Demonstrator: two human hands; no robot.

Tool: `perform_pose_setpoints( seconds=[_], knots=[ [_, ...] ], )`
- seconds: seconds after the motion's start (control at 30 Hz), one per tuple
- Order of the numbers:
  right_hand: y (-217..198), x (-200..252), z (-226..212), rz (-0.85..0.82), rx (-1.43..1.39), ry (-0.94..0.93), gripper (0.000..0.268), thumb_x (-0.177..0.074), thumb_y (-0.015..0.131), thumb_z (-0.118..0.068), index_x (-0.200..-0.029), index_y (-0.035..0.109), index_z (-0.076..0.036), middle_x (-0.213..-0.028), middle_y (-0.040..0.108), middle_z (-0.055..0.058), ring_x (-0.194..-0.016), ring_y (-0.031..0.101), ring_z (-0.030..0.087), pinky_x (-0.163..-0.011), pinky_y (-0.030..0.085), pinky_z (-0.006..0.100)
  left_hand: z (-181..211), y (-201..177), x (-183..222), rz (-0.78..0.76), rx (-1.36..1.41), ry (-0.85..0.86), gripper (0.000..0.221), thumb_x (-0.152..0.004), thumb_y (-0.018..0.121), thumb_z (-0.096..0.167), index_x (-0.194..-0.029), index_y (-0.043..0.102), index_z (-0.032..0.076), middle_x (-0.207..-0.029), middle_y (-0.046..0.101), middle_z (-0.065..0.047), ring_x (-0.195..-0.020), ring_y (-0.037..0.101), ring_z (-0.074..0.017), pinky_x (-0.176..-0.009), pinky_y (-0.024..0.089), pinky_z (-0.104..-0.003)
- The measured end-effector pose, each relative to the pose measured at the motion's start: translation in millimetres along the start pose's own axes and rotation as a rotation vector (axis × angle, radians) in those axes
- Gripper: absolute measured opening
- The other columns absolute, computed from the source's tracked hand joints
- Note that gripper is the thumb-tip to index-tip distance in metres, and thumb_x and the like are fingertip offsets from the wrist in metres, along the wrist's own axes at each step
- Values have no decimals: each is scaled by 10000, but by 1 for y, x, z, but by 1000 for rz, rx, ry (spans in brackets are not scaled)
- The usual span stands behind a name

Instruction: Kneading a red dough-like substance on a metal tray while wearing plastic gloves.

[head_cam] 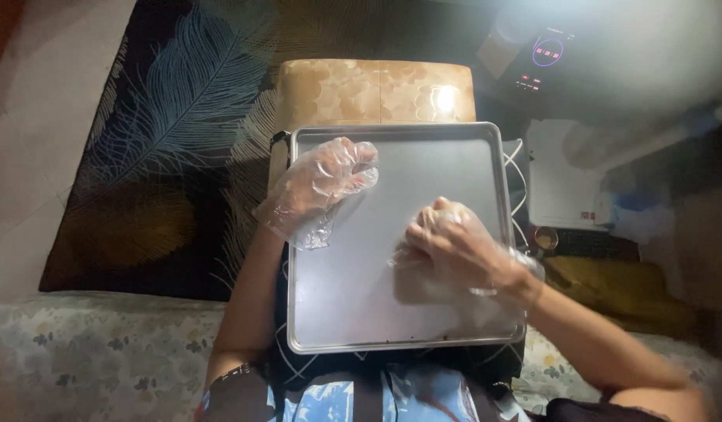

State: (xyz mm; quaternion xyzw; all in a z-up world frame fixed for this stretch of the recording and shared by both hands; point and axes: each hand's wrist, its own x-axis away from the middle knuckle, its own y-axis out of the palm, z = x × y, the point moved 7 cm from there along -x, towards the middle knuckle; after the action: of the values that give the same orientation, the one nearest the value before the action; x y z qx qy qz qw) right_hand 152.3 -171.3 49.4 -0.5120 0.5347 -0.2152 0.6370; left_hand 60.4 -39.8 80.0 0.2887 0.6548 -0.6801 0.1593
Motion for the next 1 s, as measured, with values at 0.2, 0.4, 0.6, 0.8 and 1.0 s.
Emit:
perform_pose_setpoints(
  seconds=[0.2,0.4,0.6,0.8,1.0],
  knots=[
    [-9,-22,9,61,-310,-46,351,-853,775,-359,-659,565,-156,-520,517,13,-483,574,245,-503,462,404,11,-13,-13,-7,-77,79,284,-1043,532,251,-929,646,17,-827,584,-158,-684,560,-303,-611,481,-389],
    [-22,-17,-3,123,-263,16,354,-695,892,-258,-942,661,-152,-921,656,85,-1012,685,348,-1033,459,654,22,-22,-23,-27,-146,144,307,-1058,500,250,-931,644,11,-834,583,-173,-685,557,-320,-607,472,-404],
    [-50,12,-4,46,-586,204,238,-848,741,-64,-1074,754,-136,-1048,759,106,-1123,701,376,-1041,478,587,37,-34,-23,-28,-213,200,331,-1072,467,250,-933,642,5,-841,581,-188,-686,553,-338,-603,462,-418],
    [-36,48,28,79,-472,676,387,-888,732,-210,-1271,680,-195,-1026,707,72,-1010,714,282,-954,551,468,67,-28,-36,-19,-285,271,357,-1086,434,249,-935,640,-1,-849,580,-203,-687,550,-355,-599,452,-433],
    [-46,35,17,245,-1338,950,595,-903,553,-317,-1435,540,-52,-996,694,185,-978,696,268,-936,546,443,101,43,-38,-565,-2,163,190,-1031,442,286,-993,598,185,-1006,619,-35,-914,595,-250,-687,467,-383]
  ],
)
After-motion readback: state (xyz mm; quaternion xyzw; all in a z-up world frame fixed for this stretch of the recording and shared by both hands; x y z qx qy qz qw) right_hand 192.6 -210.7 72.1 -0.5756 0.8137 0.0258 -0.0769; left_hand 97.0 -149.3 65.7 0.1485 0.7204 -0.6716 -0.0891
